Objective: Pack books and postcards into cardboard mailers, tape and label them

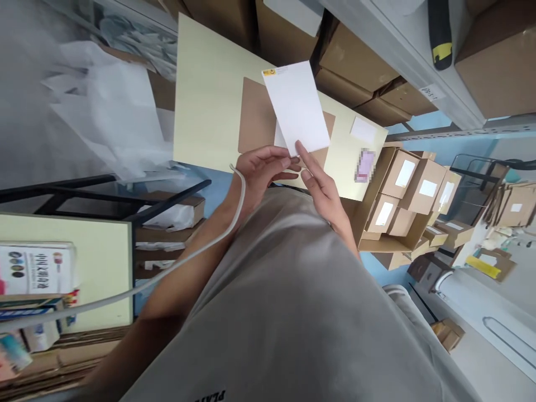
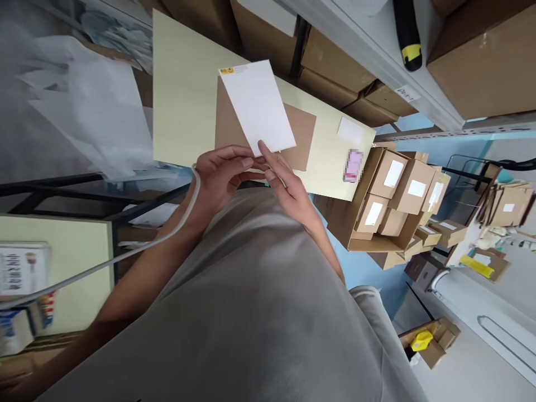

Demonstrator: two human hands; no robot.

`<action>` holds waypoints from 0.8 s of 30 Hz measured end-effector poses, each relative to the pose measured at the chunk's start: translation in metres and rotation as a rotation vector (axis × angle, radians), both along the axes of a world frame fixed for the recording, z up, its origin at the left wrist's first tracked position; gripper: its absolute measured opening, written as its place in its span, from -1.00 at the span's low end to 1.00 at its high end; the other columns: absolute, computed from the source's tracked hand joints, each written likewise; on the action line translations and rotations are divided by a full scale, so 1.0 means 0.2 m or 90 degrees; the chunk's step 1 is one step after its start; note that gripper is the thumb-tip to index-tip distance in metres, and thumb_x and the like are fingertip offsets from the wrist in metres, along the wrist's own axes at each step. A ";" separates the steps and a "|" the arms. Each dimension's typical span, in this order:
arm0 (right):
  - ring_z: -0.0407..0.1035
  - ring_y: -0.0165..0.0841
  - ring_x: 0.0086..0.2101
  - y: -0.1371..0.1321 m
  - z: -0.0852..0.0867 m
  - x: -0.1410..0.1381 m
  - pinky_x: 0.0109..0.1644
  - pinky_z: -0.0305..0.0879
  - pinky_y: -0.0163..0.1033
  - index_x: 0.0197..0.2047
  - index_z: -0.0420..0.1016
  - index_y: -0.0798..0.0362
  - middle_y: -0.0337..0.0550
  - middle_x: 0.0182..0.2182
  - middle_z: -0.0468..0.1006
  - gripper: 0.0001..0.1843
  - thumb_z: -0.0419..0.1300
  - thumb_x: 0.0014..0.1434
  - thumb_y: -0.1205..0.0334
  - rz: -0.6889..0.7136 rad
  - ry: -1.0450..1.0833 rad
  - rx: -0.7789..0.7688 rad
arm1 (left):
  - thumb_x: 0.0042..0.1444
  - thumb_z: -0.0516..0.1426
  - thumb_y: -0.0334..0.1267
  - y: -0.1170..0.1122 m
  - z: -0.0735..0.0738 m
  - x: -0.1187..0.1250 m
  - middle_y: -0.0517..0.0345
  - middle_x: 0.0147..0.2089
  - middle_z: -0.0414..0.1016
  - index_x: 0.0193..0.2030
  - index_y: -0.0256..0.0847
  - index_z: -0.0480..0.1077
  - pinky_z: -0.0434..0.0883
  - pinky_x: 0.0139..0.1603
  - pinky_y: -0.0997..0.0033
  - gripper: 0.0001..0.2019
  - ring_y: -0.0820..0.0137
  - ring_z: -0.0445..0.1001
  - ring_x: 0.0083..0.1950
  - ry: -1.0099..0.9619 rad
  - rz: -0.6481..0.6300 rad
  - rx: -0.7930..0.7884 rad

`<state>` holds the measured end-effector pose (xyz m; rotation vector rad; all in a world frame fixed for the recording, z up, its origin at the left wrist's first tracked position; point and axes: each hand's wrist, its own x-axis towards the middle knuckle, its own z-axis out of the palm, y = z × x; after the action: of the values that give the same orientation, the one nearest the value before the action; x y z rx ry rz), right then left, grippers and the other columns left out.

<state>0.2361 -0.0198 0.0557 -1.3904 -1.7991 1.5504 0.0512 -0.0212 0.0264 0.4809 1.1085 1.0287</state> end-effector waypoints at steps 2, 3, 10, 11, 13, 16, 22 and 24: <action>0.07 -0.14 0.65 -0.01 0.04 -0.02 0.79 -0.05 0.13 0.75 0.12 -0.18 -0.15 0.58 0.42 -0.22 -0.08 0.67 -0.33 -0.002 -0.014 0.011 | 0.10 0.48 0.02 -0.01 0.02 -0.01 0.03 -0.11 0.75 -0.15 -0.18 0.59 0.77 0.13 -0.05 -0.64 0.04 0.78 0.09 0.025 0.002 0.004; 0.11 -0.14 0.64 -0.02 0.05 -0.02 0.77 0.01 0.15 0.74 0.14 -0.20 -0.15 0.56 0.44 -0.25 -0.06 0.67 -0.31 -0.001 -0.026 0.026 | 0.11 0.48 0.00 -0.01 0.03 -0.02 0.03 -0.12 0.75 -0.16 -0.18 0.59 0.77 0.11 -0.06 -0.66 0.04 0.79 0.08 0.038 0.003 0.006; 0.33 -0.18 0.54 -0.03 0.10 -0.05 0.67 0.29 0.15 0.67 0.29 -0.22 -0.21 0.52 0.50 -0.36 -0.05 0.70 -0.23 -0.011 -0.099 0.132 | 0.19 0.44 -0.11 0.01 0.03 -0.02 0.08 -0.19 0.72 -0.21 -0.17 0.55 0.80 -0.03 0.04 -0.76 0.10 0.80 -0.02 0.100 0.003 0.012; 0.34 -0.18 0.53 -0.04 0.10 -0.05 0.67 0.28 0.15 0.67 0.30 -0.23 -0.20 0.53 0.48 -0.35 -0.04 0.69 -0.24 -0.014 -0.094 0.134 | 0.19 0.44 -0.12 0.01 0.03 -0.02 0.08 -0.19 0.71 -0.21 -0.17 0.55 0.80 -0.03 0.05 -0.77 0.10 0.80 -0.02 0.103 0.003 0.014; 0.37 -0.16 0.52 -0.05 0.10 -0.06 0.67 0.27 0.17 0.67 0.30 -0.23 -0.19 0.54 0.48 -0.34 0.00 0.67 -0.26 -0.020 -0.087 0.131 | 0.21 0.43 -0.15 0.01 0.04 -0.02 0.08 -0.20 0.71 -0.22 -0.17 0.55 0.80 -0.03 0.08 -0.80 0.12 0.80 -0.02 0.110 0.000 0.020; 0.40 -0.17 0.49 -0.07 0.09 -0.08 0.64 0.31 0.13 0.68 0.27 -0.23 -0.17 0.50 0.53 -0.30 0.05 0.65 -0.29 -0.037 -0.082 0.109 | 0.24 0.40 -0.14 0.00 0.06 -0.03 0.08 -0.20 0.72 -0.20 -0.16 0.56 0.79 -0.05 0.14 -0.82 0.15 0.79 -0.03 0.132 -0.009 0.045; 0.68 -0.24 0.11 -0.11 0.03 -0.13 0.33 0.60 -0.04 0.65 0.33 -0.21 -0.16 0.07 0.78 -0.29 0.11 0.61 -0.31 -0.135 -0.077 0.068 | 0.27 0.38 -0.08 -0.01 0.09 -0.07 0.12 -0.20 0.69 -0.16 -0.15 0.56 0.70 -0.21 0.33 -0.79 0.28 0.73 -0.16 0.215 -0.011 0.111; 0.66 -0.30 -0.08 -0.11 0.03 -0.15 0.18 0.63 -0.16 0.58 0.43 -0.19 -0.23 -0.15 0.75 -0.36 0.14 0.61 -0.27 -0.179 -0.120 0.092 | 0.26 0.40 -0.09 -0.02 0.10 -0.10 0.11 -0.14 0.68 -0.18 -0.13 0.55 0.66 -0.25 0.38 -0.79 0.31 0.72 -0.17 0.244 -0.019 0.132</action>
<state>0.2055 -0.0425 0.0610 -1.6805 -1.6918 1.1582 0.0317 -0.0262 0.0457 0.8865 1.3324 1.0570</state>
